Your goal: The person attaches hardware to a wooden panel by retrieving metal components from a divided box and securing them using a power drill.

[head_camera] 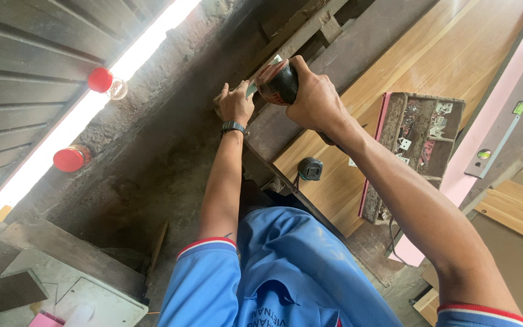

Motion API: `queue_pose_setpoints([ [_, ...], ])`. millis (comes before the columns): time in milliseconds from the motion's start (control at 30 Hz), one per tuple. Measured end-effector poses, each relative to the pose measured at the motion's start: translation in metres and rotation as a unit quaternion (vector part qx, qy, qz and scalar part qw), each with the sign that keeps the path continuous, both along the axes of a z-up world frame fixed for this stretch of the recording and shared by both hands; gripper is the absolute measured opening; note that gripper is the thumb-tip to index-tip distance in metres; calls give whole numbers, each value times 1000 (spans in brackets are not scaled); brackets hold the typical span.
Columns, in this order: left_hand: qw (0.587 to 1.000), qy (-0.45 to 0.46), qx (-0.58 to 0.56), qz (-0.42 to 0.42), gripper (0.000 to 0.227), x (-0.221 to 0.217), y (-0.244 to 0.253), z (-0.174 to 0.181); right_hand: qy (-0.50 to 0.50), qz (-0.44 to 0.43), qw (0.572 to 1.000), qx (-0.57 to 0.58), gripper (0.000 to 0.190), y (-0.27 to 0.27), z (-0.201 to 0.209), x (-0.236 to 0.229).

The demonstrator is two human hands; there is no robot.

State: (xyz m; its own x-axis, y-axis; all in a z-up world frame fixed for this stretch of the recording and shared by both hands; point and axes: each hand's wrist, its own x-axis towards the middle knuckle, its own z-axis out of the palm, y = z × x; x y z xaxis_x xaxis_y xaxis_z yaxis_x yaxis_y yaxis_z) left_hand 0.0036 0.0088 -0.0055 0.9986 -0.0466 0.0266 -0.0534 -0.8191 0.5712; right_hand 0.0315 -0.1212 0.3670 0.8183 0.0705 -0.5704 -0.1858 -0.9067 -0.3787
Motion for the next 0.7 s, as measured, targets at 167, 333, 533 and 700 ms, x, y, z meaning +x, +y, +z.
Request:
queue_pose_setpoints([
  [167,1000,14,9,3,41,1,0,3,-8,15,1000,7,50,-2,-9,3],
  [333,1000,3,6,5,44,0,-1,-1,-10,13,1000,-16,60,-4,-13,3],
  [533,1000,10,19,11,44,0,-3,-2,-9,19,1000,10,55,-4,-12,2],
  [700,1000,17,13,7,45,1,-2,2,-17,19,1000,-11,57,-4,-17,3],
])
